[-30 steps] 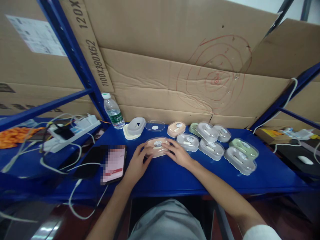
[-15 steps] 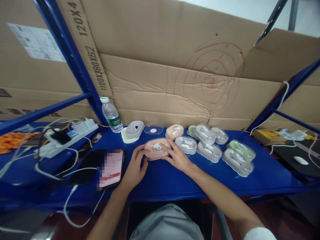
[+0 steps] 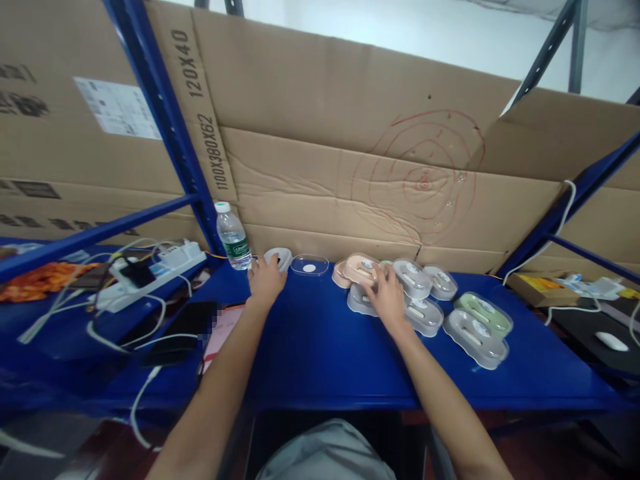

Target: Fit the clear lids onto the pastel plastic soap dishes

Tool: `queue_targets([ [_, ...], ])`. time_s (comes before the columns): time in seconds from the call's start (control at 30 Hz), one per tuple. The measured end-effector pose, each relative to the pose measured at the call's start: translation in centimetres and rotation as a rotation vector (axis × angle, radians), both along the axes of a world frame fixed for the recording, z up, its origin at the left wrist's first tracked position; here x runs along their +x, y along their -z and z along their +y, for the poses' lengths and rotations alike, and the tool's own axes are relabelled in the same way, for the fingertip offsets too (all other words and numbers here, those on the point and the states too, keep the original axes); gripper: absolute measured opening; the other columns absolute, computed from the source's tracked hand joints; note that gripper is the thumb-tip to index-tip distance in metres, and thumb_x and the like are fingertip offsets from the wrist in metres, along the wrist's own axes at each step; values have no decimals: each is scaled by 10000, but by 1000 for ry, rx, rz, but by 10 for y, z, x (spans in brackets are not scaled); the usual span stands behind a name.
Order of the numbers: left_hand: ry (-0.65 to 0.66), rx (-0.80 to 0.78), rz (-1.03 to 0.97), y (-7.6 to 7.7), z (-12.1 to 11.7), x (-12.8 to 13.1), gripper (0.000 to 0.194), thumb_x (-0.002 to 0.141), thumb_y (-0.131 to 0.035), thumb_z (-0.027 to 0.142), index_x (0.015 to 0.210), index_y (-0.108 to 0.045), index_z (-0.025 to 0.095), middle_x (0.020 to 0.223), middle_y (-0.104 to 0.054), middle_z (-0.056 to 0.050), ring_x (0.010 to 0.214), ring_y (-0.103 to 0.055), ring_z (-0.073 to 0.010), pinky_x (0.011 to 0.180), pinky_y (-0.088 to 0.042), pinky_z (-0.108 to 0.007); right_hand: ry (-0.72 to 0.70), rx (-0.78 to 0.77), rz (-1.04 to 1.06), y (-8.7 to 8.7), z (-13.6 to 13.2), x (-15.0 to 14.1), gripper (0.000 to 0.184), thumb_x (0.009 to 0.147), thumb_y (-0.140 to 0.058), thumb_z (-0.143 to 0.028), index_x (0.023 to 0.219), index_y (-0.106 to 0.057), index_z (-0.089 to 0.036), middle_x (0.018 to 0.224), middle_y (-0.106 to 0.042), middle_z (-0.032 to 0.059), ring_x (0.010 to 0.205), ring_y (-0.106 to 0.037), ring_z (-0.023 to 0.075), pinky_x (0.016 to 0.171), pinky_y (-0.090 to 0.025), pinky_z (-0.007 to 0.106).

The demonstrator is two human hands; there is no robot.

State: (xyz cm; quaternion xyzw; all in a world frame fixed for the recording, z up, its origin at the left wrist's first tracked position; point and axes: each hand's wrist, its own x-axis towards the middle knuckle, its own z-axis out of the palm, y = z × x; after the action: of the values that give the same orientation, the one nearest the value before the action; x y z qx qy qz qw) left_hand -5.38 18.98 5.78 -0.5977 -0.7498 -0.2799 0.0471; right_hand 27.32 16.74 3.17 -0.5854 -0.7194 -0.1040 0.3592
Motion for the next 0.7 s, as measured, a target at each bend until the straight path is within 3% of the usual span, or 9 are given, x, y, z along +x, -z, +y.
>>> queue_targets([
  [0.13, 38, -61, 38, -3, 2, -8, 381, 1002, -680, 379, 1330, -633, 192, 1373, -635, -117, 1190, -655, -276, 992, -570, -507, -45, 94, -4, -3, -9, -9, 638, 1044, -529, -519, 1572, -442, -171, 1617, -392, 272, 1482, -384, 467, 1134, -374, 690],
  [0.23, 119, -24, 51, -4, -15, -7, 276, 983, -676, 277, 1235, -679, 164, 1296, -670, -146, 1223, -643, -311, 1051, -538, -518, -164, 106, -54, -16, -22, -19, 608, 1059, -525, -438, 1601, -412, -189, 1667, -339, 239, 1539, -312, 439, 1183, -326, 673],
  [0.33, 245, 31, 35, 2, -48, 1, 238, 941, -627, 200, 1167, -693, 162, 1256, -682, -183, 1273, -617, -359, 1116, -494, -531, -382, 67, -132, -23, -38, -33, 600, 1062, -529, -384, 1627, -389, -239, 1674, -365, 186, 1546, -331, 385, 1212, -328, 624],
  [0.43, 412, 48, 0, 14, -89, 13, 210, 958, -588, 244, 1147, -677, 221, 1214, -714, -125, 1212, -664, -309, 1060, -546, -482, -609, -14, -220, -19, -52, -49, 635, 1059, -549, -381, 1652, -343, -284, 1693, -366, 133, 1556, -332, 346, 1226, -334, 593],
  [0.53, 551, 6, -24, 21, -118, 22, 165, 966, -594, 277, 1096, -691, 245, 1166, -750, -82, 1117, -721, -260, 978, -592, -411, -758, -96, -279, -8, -60, -61, 627, 1052, -584, -379, 1633, -376, -268, 1636, -465, 132, 1529, -387, 321, 1215, -354, 564],
  [0.63, 566, -63, -22, 16, -120, 21, 178, 999, -581, 335, 1087, -719, 265, 1110, -779, -35, 1050, -750, -223, 935, -597, -340, -834, -167, -290, 0, -59, -64, 521, 1057, -592, -338, 1560, -484, -256, 1479, -623, 128, 1418, -522, 282, 1158, -407, 505],
  [0.7, 479, -102, -4, 8, -105, 18, 242, 1036, -540, 359, 1170, -713, 257, 1159, -775, -47, 1096, -740, -228, 970, -578, -340, -849, -189, -276, 0, -57, -63, 430, 1069, -573, -303, 1497, -556, -270, 1382, -681, 110, 1342, -580, 257, 1110, -430, 464],
])
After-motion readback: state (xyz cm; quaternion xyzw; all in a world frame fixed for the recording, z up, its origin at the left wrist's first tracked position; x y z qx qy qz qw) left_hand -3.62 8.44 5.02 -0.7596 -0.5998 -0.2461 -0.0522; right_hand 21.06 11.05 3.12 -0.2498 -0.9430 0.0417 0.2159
